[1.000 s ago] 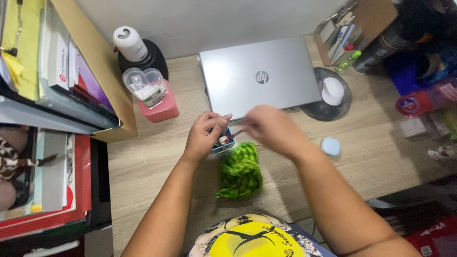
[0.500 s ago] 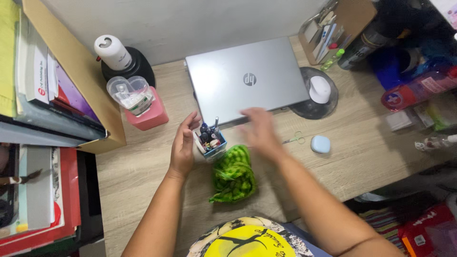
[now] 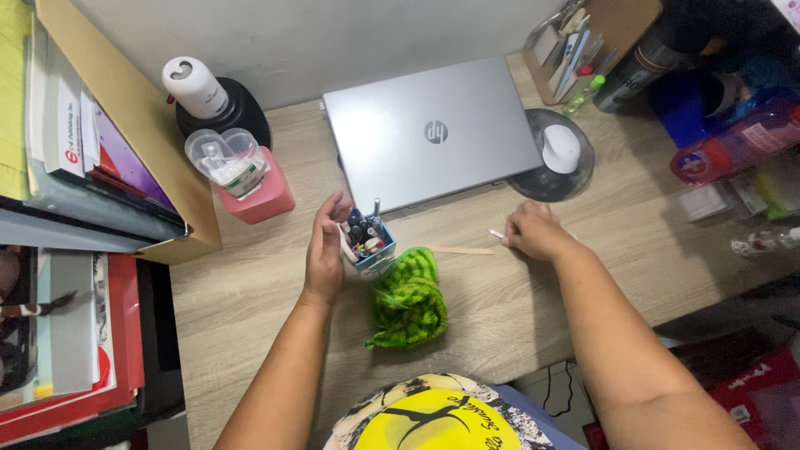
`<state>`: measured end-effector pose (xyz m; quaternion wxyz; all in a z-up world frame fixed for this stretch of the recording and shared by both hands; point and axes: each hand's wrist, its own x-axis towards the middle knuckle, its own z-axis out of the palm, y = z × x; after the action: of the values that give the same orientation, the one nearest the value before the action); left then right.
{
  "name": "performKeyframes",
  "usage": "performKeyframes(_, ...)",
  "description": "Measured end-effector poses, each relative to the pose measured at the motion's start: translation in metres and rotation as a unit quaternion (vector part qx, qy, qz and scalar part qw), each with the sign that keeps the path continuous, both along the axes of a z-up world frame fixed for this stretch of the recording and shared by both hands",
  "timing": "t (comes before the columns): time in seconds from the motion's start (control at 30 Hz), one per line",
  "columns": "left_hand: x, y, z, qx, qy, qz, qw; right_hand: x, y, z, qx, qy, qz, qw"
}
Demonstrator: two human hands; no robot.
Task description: The person wipes the surface of a wooden desk using a green cloth and a blue cloth, moves a blue pen holder and its contents, a small light fixture, and a file organizer aside, and then returns the file organizer to its original position.
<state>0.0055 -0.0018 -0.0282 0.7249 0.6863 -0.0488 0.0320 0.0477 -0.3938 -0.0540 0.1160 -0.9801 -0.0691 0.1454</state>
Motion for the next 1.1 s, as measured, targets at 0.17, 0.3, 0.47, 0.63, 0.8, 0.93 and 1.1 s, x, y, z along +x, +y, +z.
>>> performKeyframes(0.17, -0.016, -0.002, 0.000, -0.031, -0.009, -0.028, 0.999, 0.004, 0.043, 0.037, 0.155, 0.083, -0.092, 0.980)
performKeyframes(0.3, -0.013, -0.009, -0.003, 0.050, 0.003, -0.006, 0.999, -0.008, 0.112, 0.099, 0.239, 0.001, -0.024, 0.971)
performKeyframes(0.47, -0.006, -0.008, 0.009, 0.042, 0.024, -0.050, 0.998, -0.007, 0.170, 0.133, 0.230, 0.035, 0.022, 0.972)
performKeyframes(0.63, -0.002, -0.007, 0.018, 0.022, 0.050, -0.063, 0.997, 0.004, 0.203, 0.120, 0.176, 0.061, 0.019, 0.982)
performKeyframes(0.8, 0.000, -0.002, 0.012, -0.003, 0.048, -0.067, 0.997, 0.009, 0.191, 0.120, 0.384, 0.097, -0.043, 0.917)
performKeyframes(0.93, 0.000, 0.000, 0.007, -0.024, 0.054, -0.069, 0.996, 0.016, 0.148, 0.098, 0.400, 0.051, -0.069, 0.912)
performKeyframes(1.1, -0.004, 0.003, 0.000, -0.019, 0.051, -0.068, 0.996, -0.007, 0.119, 0.037, 0.097, 0.123, -0.062, 0.986)
